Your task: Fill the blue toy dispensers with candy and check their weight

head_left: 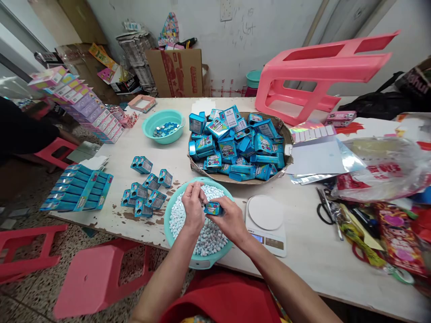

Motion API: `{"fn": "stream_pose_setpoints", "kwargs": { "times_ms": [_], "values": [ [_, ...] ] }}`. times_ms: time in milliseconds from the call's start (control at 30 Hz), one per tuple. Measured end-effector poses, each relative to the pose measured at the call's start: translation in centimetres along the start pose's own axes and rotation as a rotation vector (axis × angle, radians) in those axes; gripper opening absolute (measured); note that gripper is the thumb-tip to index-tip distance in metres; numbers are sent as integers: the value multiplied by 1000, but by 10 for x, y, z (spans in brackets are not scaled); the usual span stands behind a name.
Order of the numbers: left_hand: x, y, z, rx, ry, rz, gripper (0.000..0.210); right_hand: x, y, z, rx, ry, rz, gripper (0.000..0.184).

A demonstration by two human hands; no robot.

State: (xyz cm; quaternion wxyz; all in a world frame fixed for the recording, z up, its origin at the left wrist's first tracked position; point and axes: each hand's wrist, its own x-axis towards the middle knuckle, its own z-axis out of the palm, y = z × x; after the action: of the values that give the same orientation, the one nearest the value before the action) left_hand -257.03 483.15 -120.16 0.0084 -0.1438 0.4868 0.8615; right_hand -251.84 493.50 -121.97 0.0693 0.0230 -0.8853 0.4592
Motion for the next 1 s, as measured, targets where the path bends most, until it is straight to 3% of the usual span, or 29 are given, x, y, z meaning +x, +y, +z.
{"fn": "stream_pose_setpoints", "kwargs": {
  "times_ms": [100, 200, 300, 367, 433, 533, 633, 800, 1000],
  "values": [
    [4, 5, 0, -64, -48, -22, 23, 0, 6, -3, 75, 19, 40, 33],
    [20, -2, -14, -5, -40, 3, 25, -5, 12, -14, 162, 46, 106, 33],
    [42, -32, -44, 440, -33, 39, 30, -12, 19, -25, 203, 83, 144, 34],
    [52, -59, -64, 861, -142, 55, 32, -14, 23, -30, 194, 88, 153, 34],
    [54, -83, -75, 1075, -254, 64, 26, -14, 25, -33, 166, 68, 144, 33],
    [44, -102, -76, 1317, -365, 120, 27, -10, 25, -36, 115, 40, 119, 32],
    [36, -105, -70, 1563, -437, 137, 29, -7, 25, -37, 67, 16, 115, 31],
    [43, -101, -72, 1425, -414, 48, 16, -9, 25, -42, 146, 5, 109, 33],
    [47, -90, -74, 1156, -226, -19, 36, -8, 27, -40, 187, 53, 119, 33]
  ]
}}
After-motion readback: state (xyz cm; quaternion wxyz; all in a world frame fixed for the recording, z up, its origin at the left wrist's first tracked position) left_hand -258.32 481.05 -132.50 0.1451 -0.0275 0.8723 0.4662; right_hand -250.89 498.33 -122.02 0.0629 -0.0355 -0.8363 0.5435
